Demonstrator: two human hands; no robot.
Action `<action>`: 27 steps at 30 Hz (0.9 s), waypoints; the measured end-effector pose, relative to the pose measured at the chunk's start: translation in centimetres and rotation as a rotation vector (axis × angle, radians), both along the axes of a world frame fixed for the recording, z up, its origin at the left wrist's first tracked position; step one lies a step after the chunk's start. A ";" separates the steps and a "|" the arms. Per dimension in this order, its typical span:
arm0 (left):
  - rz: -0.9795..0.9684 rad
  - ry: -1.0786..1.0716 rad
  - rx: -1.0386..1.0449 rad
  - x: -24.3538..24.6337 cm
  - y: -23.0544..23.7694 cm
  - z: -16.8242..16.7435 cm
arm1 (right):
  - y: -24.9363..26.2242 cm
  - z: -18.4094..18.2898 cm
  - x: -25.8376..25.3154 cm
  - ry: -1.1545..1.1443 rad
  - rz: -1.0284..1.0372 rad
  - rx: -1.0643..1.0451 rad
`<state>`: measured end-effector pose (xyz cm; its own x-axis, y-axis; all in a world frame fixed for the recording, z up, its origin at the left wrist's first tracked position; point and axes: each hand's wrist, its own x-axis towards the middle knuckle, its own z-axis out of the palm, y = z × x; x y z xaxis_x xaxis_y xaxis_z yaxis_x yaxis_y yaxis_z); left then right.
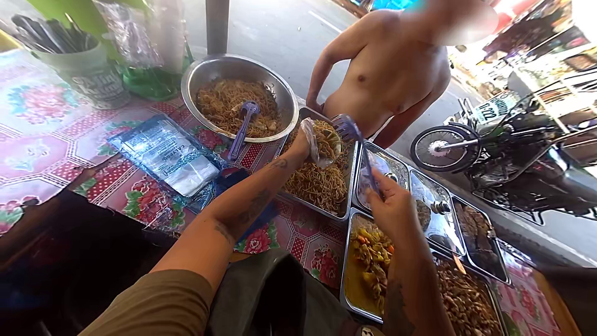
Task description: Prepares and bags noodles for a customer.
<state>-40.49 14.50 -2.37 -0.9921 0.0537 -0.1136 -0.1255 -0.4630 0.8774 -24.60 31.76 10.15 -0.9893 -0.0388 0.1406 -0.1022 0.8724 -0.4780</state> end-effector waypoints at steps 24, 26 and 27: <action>-0.013 -0.006 0.087 0.5 -2.2 1.5 | -1.3 -6.5 -3.3 -0.584 -0.276 0.306; -0.014 0.006 0.087 0.3 -2.2 1.4 | -1.1 -6.9 -2.7 -0.527 -0.327 0.010; -0.014 0.008 0.098 0.3 -2.2 1.3 | -0.6 -7.1 -2.7 -0.469 -0.365 -0.186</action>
